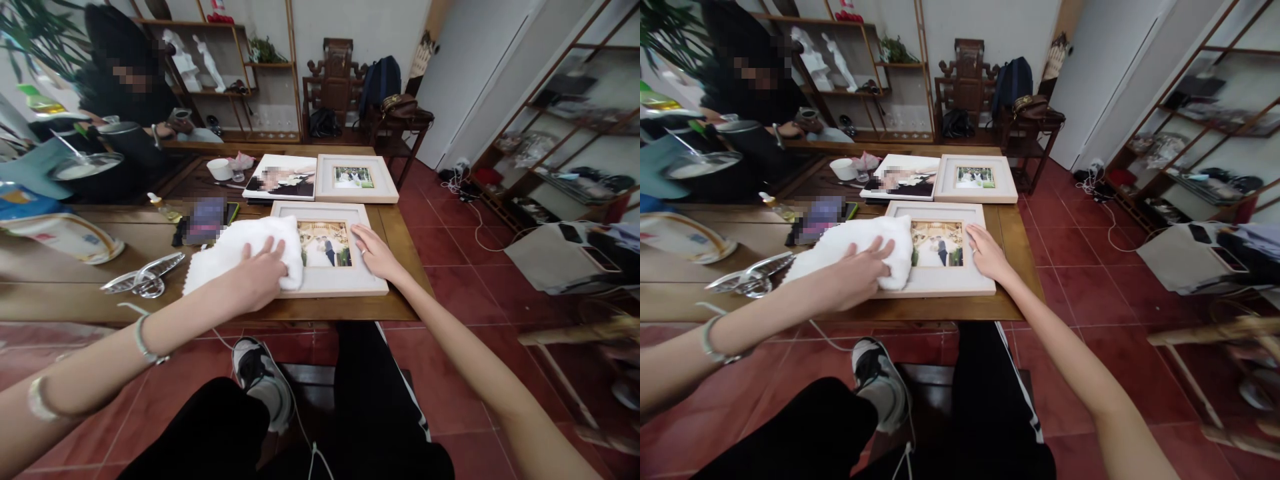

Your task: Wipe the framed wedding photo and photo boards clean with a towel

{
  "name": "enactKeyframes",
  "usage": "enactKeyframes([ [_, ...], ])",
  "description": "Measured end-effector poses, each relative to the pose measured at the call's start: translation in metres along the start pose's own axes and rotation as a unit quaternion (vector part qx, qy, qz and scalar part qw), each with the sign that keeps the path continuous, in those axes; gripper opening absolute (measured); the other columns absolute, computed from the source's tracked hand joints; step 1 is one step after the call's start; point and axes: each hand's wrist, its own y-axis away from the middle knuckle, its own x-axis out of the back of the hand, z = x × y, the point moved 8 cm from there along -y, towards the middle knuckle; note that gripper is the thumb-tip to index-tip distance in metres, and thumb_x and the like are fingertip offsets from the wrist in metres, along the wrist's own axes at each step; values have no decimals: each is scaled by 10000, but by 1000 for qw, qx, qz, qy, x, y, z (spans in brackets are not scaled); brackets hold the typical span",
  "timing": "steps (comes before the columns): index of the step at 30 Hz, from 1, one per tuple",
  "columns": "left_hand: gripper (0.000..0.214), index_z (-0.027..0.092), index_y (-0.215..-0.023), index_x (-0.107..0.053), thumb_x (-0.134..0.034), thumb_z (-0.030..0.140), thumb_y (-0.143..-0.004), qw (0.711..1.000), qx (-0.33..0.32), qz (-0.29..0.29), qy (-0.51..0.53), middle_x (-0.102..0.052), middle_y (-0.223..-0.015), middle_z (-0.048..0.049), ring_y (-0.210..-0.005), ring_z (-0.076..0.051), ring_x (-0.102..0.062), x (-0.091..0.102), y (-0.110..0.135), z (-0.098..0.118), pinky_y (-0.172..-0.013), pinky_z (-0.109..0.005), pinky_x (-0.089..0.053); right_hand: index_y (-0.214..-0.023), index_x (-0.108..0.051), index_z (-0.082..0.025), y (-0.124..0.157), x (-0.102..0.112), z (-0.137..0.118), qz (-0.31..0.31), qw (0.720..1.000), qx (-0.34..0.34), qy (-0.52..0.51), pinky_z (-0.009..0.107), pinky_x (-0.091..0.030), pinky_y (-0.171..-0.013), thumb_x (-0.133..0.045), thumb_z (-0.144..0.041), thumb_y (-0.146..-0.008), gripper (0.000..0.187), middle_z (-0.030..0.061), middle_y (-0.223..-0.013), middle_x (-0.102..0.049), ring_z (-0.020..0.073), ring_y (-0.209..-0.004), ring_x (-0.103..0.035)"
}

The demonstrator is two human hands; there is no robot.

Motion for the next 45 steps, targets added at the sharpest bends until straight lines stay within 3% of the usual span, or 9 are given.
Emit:
enactKeyframes([
  [7,466,52,-1285,-556,-413,98,-844,982,47,182,16,-263,-1544,-244,-1448,-390,-195,19,-72,-44,-1103,-593,-275,-1412,-465,-202,0,0,-7,-18,1000,3,4,530,-143,-1202,-364,-215,-922,500,90,-1494,-441,234,-1432,-318],
  [12,410,19,-1250,-576,-413,115,-887,981,12,186,-56,-387,-1470,-253,-1416,-335,-306,29,-103,-54,-1136,-420,-275,-1394,-493,-221,0,2,-8,-6,1000,8,-6,492,-238,-1187,-394,-224,-914,490,73,-1476,-468,232,-1414,-354],
  [19,378,39,-1135,-664,-505,24,-792,994,-92,34,-54,-516,-1368,-266,-1238,-327,-545,9,-22,24,-999,-382,-439,-1379,-510,-192,0,1,-6,8,1000,5,-11,478,-252,-1183,-410,-216,-901,489,100,-1470,-472,239,-1410,-359],
  [23,360,80,-1124,-672,-568,53,-780,984,-166,61,0,-551,-1354,-229,-1325,-325,-465,15,29,61,-1067,-392,-393,-1369,-521,-212,0,2,-7,17,1000,7,-12,477,-261,-1180,-416,-212,-894,487,83,-1455,-494,235,-1399,-376],
  [27,407,54,-1228,-607,-474,42,-843,992,-115,58,12,-450,-1429,-269,-1350,-341,-429,16,6,50,-1057,-431,-397,-1363,-528,-196,0,2,-8,11,1000,1,-4,469,-268,-1179,-408,-208,-894,484,90,-1448,-501,232,-1400,-375],
  [32,452,77,-1283,-571,-470,59,-842,988,25,152,-2,-309,-1534,-226,-1420,-407,-266,26,-66,-14,-1111,-533,-279,-1368,-522,-187,1,3,-8,2,1000,-4,-12,477,-264,-1178,-402,-203,-894,490,105,-1452,-492,234,-1405,-367],
  [35,459,79,-1276,-570,-478,55,-827,979,21,200,-28,-269,-1552,-218,-1435,-420,-212,29,-96,-38,-1116,-527,-261,-1369,-523,-212,1,3,-6,8,1000,-2,-16,479,-262,-1178,-414,-210,-893,488,91,-1450,-498,232,-1403,-371],
  [40,525,98,-1276,-568,-415,-33,-792,980,-66,180,-48,-377,-1496,-211,-1408,-332,-324,25,-89,-8,-1106,-454,-304,-1368,-522,-209,0,1,-4,12,1000,0,-8,474,-269,-1176,-419,-212,-893,486,89,-1459,-488,232,-1395,-384],
  [45,492,78,-1238,-595,-543,43,-750,989,-135,41,-39,-437,-1447,-242,-1350,-367,-413,18,-14,58,-1065,-435,-376,-1360,-531,-168,0,0,-3,14,1000,-11,-2,458,-269,-1179,-409,-209,-898,479,115,-1458,-483,237,-1396,-381],
])
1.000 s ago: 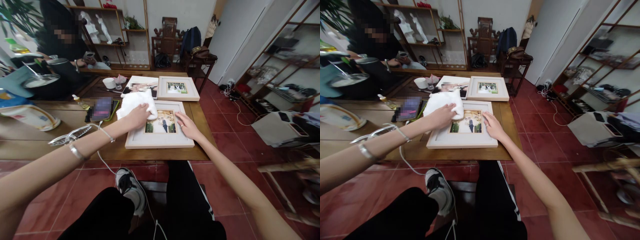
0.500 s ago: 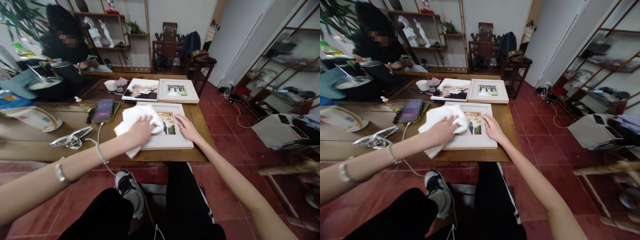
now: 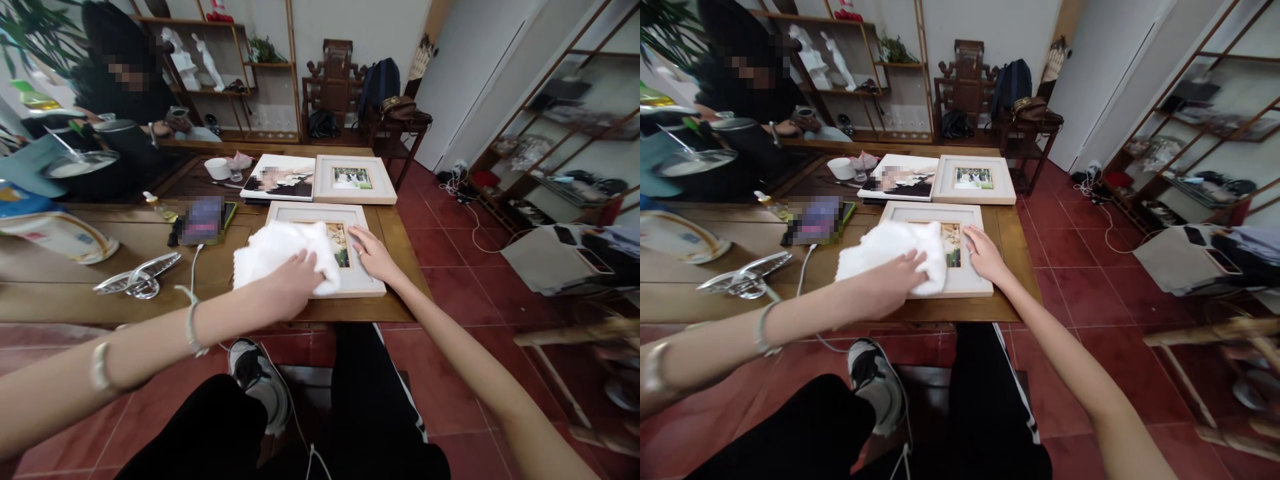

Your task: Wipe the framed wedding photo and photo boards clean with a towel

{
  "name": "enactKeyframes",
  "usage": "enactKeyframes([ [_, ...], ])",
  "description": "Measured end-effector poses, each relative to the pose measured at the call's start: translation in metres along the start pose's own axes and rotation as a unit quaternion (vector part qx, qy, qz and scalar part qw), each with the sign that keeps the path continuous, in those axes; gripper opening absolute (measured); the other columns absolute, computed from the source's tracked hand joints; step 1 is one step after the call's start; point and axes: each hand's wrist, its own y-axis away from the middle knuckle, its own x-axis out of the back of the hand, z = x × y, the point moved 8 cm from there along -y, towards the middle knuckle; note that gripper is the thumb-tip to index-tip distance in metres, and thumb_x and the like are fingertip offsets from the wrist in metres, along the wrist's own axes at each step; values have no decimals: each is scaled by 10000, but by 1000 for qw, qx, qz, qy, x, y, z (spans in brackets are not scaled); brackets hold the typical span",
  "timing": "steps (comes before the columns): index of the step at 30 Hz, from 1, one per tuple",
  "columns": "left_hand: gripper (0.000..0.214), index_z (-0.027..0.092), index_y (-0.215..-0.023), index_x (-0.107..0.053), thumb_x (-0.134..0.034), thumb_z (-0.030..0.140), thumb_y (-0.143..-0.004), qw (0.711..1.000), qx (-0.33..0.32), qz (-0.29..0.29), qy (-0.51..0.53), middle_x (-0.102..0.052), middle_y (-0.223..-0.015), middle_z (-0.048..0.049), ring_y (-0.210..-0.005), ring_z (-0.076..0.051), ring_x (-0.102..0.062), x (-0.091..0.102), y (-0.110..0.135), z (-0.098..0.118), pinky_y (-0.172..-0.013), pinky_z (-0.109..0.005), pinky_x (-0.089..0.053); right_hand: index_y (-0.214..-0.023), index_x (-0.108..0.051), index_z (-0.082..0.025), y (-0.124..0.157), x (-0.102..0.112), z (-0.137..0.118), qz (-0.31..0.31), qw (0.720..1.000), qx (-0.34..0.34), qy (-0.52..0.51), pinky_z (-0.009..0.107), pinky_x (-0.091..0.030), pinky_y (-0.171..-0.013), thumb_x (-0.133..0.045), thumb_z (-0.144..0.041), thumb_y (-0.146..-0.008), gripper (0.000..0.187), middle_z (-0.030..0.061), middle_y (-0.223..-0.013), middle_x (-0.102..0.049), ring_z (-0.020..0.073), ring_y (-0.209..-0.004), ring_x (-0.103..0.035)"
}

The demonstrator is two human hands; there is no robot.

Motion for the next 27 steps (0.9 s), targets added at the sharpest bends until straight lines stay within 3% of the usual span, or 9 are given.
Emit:
enactKeyframes([
  [3,384,161,-1112,-681,-529,66,-772,997,-70,16,33,-619,-1284,-147,-1345,-307,-432,15,27,33,-1099,-417,-347,-1359,-531,-184,0,0,-1,0,1000,0,-6,474,-267,-1176,-405,-214,-903,474,107,-1466,-476,241,-1395,-382],
  [6,383,169,-1092,-693,-511,46,-779,995,-69,34,61,-653,-1228,-136,-1318,-302,-463,16,21,31,-1104,-426,-342,-1356,-533,-179,1,1,-1,-1,1000,2,-3,467,-271,-1175,-402,-224,-908,469,110,-1467,-475,239,-1390,-390],
  [12,516,87,-1316,-548,-434,3,-819,994,94,53,7,-310,-1526,-237,-1411,-401,-290,-5,-40,-43,-1099,-487,-322,-1359,-534,-170,1,1,-1,-3,1000,3,-8,434,-269,-1181,-410,-230,-913,467,112,-1459,-483,232,-1393,-386],
  [15,511,71,-1320,-532,-444,12,-820,988,114,103,-4,-263,-1543,-244,-1433,-412,-221,-2,-62,-81,-1111,-503,-297,-1361,-531,-190,1,1,0,0,1000,7,-14,456,-267,-1179,-412,-223,-910,468,99,-1461,-484,233,-1395,-384],
  [18,516,58,-1311,-525,-465,8,-800,987,100,128,-19,-225,-1560,-238,-1448,-397,-183,3,-75,-97,-1115,-504,-294,-1361,-530,-192,1,2,1,3,1000,9,-14,461,-270,-1177,-412,-221,-909,468,94,-1461,-485,233,-1398,-378],
  [21,506,62,-1291,-552,-447,-17,-802,992,64,103,-35,-270,-1543,-243,-1435,-380,-243,4,-72,-76,-1106,-488,-315,-1358,-530,-146,0,1,2,1,1000,6,-6,453,-277,-1175,-403,-219,-910,471,127,-1458,-482,241,-1397,-380],
  [27,448,87,-1222,-631,-560,55,-781,999,8,32,-38,-414,-1460,-261,-1327,-398,-436,7,-21,12,-1025,-488,-413,-1339,-552,-202,0,1,1,13,1000,18,-10,471,-288,-1170,-433,-222,-904,452,89,-1436,-514,242,-1376,-413],
])
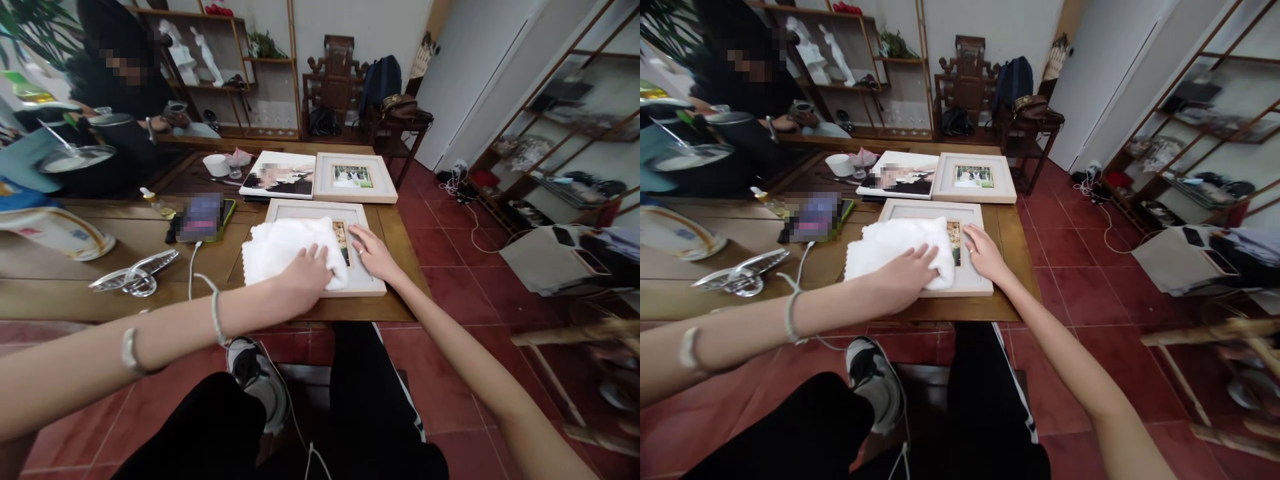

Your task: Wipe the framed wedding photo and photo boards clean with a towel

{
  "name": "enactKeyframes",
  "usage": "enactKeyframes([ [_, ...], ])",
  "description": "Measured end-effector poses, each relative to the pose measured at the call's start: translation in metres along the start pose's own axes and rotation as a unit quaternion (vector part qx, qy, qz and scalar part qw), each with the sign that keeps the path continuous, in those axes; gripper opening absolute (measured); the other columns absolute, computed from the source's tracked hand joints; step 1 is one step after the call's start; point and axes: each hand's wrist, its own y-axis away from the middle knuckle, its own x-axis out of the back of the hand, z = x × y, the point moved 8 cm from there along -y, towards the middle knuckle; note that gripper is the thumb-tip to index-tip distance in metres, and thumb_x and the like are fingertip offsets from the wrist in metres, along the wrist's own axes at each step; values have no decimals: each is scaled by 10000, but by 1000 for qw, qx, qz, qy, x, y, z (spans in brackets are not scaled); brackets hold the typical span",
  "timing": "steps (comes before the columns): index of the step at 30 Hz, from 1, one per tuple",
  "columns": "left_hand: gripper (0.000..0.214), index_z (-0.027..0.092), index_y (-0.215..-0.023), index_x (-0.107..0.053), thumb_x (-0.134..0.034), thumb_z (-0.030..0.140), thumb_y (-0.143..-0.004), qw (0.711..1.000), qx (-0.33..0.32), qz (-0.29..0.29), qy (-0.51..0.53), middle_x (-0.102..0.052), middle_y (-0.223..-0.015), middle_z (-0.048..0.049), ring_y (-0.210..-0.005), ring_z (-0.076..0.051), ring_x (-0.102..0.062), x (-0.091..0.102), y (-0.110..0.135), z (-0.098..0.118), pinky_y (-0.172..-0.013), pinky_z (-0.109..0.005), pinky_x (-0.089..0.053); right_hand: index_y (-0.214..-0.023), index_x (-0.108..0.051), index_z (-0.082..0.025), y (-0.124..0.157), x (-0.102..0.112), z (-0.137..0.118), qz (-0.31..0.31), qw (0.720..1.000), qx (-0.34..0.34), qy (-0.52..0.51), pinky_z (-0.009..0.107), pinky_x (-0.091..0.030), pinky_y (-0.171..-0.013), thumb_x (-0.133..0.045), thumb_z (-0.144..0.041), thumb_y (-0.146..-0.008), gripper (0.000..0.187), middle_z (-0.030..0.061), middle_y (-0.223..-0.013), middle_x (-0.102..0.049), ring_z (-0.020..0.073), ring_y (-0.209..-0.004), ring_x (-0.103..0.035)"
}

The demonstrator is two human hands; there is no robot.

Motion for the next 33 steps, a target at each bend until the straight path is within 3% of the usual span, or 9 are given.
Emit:
enactKeyframes([
  [2,483,87,-1225,-626,-612,75,-741,1000,-23,-3,9,-421,-1455,-263,-1323,-399,-440,5,13,17,-1021,-476,-421,-1335,-556,-191,0,0,-1,3,1000,1,2,463,-292,-1169,-430,-225,-907,448,97,-1431,-519,240,-1375,-414],
  [5,504,90,-1270,-590,-583,72,-766,999,-20,-21,28,-381,-1486,-250,-1359,-391,-394,4,11,15,-1034,-461,-416,-1335,-552,-145,-1,0,-2,-6,1000,4,10,453,-292,-1170,-415,-215,-906,456,129,-1428,-516,242,-1378,-409],
  [8,505,87,-1324,-547,-495,43,-824,999,10,-9,47,-309,-1527,-242,-1406,-382,-315,-2,-13,-12,-1082,-469,-364,-1333,-552,-143,-1,1,-3,-10,1000,8,12,460,-299,-1166,-412,-213,-904,457,132,-1424,-520,245,-1371,-419],
  [12,501,85,-1320,-554,-479,31,-827,995,68,75,24,-267,-1552,-223,-1438,-405,-214,-6,-54,-62,-1131,-547,-251,-1335,-552,-183,-1,2,-2,-4,1000,17,6,467,-305,-1163,-416,-225,-910,448,105,-1420,-528,239,-1367,-426],
  [15,480,59,-1286,-573,-486,22,-815,990,67,121,8,-245,-1555,-237,-1444,-409,-186,-8,-74,-79,-1135,-556,-240,-1332,-554,-167,-1,1,-2,-3,1000,18,4,469,-306,-1162,-416,-228,-910,448,120,-1410,-536,246,-1367,-425],
  [20,460,73,-1248,-601,-463,13,-814,996,-3,93,13,-265,-1545,-242,-1436,-396,-226,-7,-69,-51,-1110,-550,-293,-1326,-558,-173,-1,1,-2,-2,1000,14,9,467,-308,-1160,-411,-230,-906,448,115,-1409,-537,242,-1365,-428],
  [27,420,102,-1216,-629,-451,59,-838,995,-72,-31,68,-356,-1505,-233,-1363,-393,-378,8,-8,14,-1014,-503,-414,-1330,-554,-149,-2,1,-3,-5,1000,-3,12,466,-306,-1160,-404,-224,-907,455,128,-1429,-516,252,-1367,-423],
  [30,433,88,-1233,-621,-451,51,-836,995,-56,-21,78,-341,-1512,-239,-1382,-401,-347,9,-4,20,-1039,-501,-390,-1327,-560,-175,-2,1,-3,-3,1000,-1,8,471,-305,-1159,-406,-215,-905,450,110,-1424,-524,246,-1363,-429],
  [33,453,79,-1286,-582,-451,58,-853,997,-12,4,76,-268,-1546,-238,-1427,-399,-253,3,-20,5,-1102,-519,-311,-1321,-565,-216,-2,1,-2,-1,1000,4,-2,483,-302,-1158,-421,-205,-896,449,84,-1413,-541,245,-1355,-438],
])
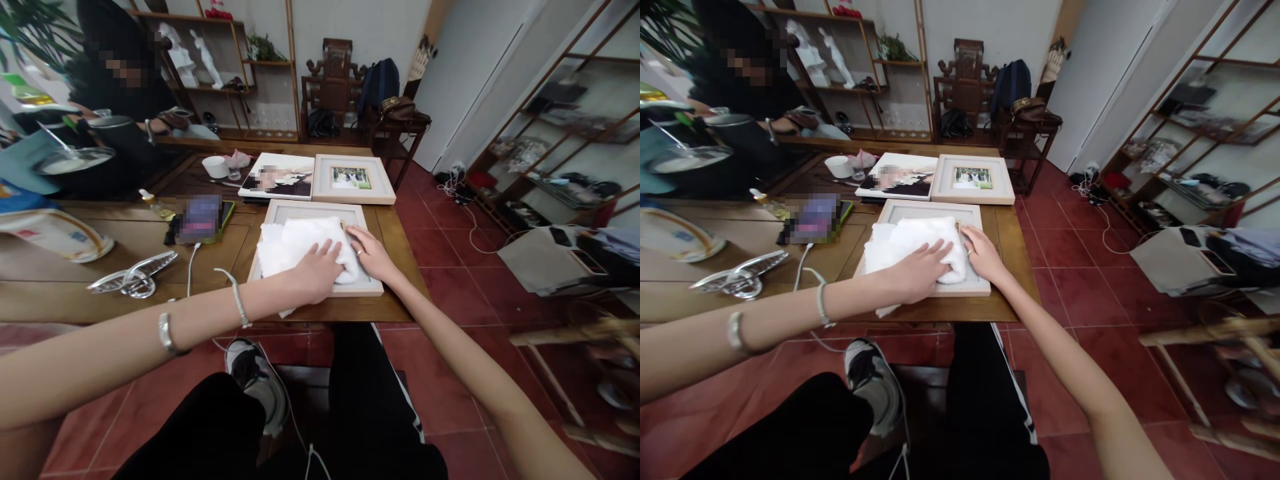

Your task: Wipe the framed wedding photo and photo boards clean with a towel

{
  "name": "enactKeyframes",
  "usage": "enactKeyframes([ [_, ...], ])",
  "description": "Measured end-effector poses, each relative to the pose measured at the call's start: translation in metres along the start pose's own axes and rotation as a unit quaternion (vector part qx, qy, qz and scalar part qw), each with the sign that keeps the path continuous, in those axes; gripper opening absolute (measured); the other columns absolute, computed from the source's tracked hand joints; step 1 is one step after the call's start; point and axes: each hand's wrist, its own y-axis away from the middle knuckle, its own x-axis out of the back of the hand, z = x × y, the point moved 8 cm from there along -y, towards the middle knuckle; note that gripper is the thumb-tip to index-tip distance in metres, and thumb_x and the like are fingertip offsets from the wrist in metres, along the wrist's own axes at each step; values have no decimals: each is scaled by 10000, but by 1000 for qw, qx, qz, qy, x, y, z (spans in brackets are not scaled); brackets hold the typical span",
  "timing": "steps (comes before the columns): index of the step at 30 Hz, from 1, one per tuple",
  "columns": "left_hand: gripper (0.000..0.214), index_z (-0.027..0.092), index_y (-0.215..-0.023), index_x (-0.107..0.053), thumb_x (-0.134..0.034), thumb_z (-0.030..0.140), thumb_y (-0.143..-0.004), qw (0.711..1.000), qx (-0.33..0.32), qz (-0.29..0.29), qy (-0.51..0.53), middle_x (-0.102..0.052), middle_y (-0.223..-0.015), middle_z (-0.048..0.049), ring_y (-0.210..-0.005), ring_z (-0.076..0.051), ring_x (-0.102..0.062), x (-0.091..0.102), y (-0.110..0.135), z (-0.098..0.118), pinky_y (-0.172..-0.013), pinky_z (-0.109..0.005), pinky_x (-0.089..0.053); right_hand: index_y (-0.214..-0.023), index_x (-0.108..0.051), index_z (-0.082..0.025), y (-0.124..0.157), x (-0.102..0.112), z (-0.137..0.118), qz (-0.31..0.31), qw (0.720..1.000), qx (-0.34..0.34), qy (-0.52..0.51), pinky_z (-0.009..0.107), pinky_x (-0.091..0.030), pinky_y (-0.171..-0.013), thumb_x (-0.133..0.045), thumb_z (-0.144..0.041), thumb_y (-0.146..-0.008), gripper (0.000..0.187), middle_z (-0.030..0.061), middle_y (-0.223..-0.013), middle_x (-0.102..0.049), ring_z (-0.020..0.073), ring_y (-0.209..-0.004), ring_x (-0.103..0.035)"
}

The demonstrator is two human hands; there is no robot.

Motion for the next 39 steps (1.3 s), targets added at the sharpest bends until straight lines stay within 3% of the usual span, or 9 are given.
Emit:
enactKeyframes([
  [8,519,52,-1368,-489,-478,57,-849,989,84,122,-14,-248,-1554,-238,-1456,-384,-164,22,-66,-80,-1150,-513,-233,-1355,-518,-219,2,8,-9,42,998,18,-31,455,-349,-1132,-376,-285,-947,437,91,-1404,-547,232,-1321,-479],
  [12,571,121,-1374,-511,-533,38,-809,991,55,118,-15,-214,-1571,-215,-1434,-474,-118,15,-85,-69,-1119,-637,-203,-1396,-457,-239,5,15,-8,82,995,6,-51,457,-328,-1147,-343,-410,-977,467,82,-1463,-483,228,-1358,-435],
  [15,546,88,-1379,-501,-508,47,-834,993,46,107,-16,-194,-1565,-252,-1416,-514,-116,8,-82,-48,-1097,-677,-206,-1436,-397,-230,5,16,-7,89,994,-4,-59,443,-303,-1163,-319,-507,-975,543,90,-1505,-426,222,-1387,-394],
  [21,483,105,-1333,-551,-416,48,-873,999,10,39,-4,-220,-1567,-223,-1418,-485,-178,4,-47,-13,-1074,-647,-286,-1355,-513,-205,4,13,-10,71,995,-3,-66,411,-308,-1163,-301,-548,-971,557,100,-1455,-493,215,-1365,-430],
  [28,462,183,-1245,-631,-463,54,-834,997,-69,25,1,-292,-1562,-143,-1414,-429,-259,6,1,11,-1051,-612,-350,-1304,-563,-239,3,12,-6,62,996,-16,-58,434,-330,-1150,-368,-439,-968,436,71,-1421,-535,216,-1339,-465],
  [31,423,168,-1166,-672,-454,45,-825,998,-65,-3,-1,-382,-1522,-124,-1375,-396,-354,4,14,7,-1029,-565,-402,-1277,-588,-222,2,10,-6,49,998,-8,-38,450,-325,-1148,-383,-349,-957,401,85,-1418,-536,225,-1339,-464],
  [34,387,119,-1115,-683,-438,41,-826,1000,-20,17,-14,-463,-1463,-146,-1315,-375,-440,5,10,-12,-991,-533,-442,-1258,-608,-209,2,8,-9,29,999,-3,-24,469,-318,-1147,-424,-265,-921,388,97,-1406,-547,247,-1354,-445],
  [37,402,98,-1181,-643,-453,52,-829,994,39,98,-9,-422,-1485,-173,-1325,-373,-431,12,-13,-38,-1015,-539,-416,-1221,-633,-204,2,5,-14,7,1000,14,-17,470,-364,-1111,-431,-182,-882,396,95,-1333,-609,268,-1313,-491],
  [39,400,113,-1189,-633,-491,59,-819,983,32,180,18,-363,-1525,-161,-1344,-346,-417,22,-35,-46,-1048,-492,-398,-1176,-657,-191,2,4,-17,-2,1000,26,-4,464,-430,-1044,-428,-153,-862,390,101,-1234,-669,286,-1208,-577],
])
